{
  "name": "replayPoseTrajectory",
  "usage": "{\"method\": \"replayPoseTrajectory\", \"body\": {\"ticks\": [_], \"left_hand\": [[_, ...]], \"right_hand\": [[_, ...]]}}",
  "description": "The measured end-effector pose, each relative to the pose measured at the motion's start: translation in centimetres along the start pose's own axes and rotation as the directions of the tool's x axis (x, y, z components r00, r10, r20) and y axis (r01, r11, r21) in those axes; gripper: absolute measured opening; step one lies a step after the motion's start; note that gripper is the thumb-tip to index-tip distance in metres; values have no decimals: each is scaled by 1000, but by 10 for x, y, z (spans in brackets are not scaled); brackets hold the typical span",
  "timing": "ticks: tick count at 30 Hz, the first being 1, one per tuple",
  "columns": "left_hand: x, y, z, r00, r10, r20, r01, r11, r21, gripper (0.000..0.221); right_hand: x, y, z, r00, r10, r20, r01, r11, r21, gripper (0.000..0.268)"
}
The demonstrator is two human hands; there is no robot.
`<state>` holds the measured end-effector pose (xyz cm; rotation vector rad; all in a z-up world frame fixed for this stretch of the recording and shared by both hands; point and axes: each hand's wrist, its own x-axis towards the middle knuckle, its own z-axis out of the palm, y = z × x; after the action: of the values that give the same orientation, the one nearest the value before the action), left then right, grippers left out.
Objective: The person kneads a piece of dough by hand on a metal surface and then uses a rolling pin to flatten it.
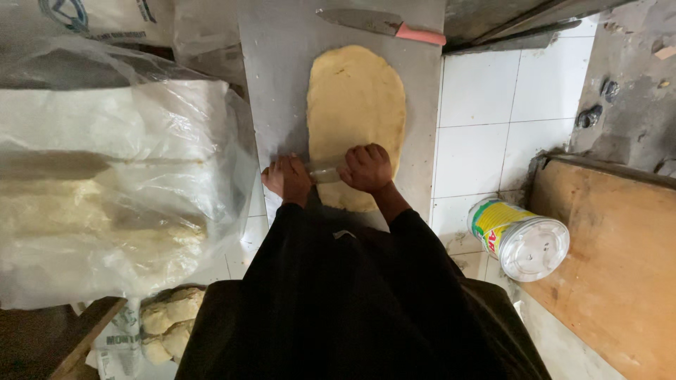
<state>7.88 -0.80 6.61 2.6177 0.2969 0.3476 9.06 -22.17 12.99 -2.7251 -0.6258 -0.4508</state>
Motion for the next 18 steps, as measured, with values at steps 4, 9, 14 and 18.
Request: {"method": "replayPoseTrajectory", "body": {"ticks": [4, 9, 14, 18], "left_hand": [[14, 0, 9, 999, -39, -13, 38, 996, -75, 33], [53, -5, 34, 997, -45, -56, 40, 995, -97, 32], [85, 0, 45, 989, 78, -122, -80, 997, -12, 30], [58, -7, 36, 960, 259, -105, -266, 962, -63, 28]], "right_hand": [[11, 11, 6, 996, -60, -59, 59, 998, -19, 41], [28, 32, 33, 995, 99, -8, -99, 995, 6, 27], [54, 43, 47, 983, 144, -110, -154, 985, -82, 25], [36, 34, 42, 978, 211, 0, -211, 977, -18, 25]]}}
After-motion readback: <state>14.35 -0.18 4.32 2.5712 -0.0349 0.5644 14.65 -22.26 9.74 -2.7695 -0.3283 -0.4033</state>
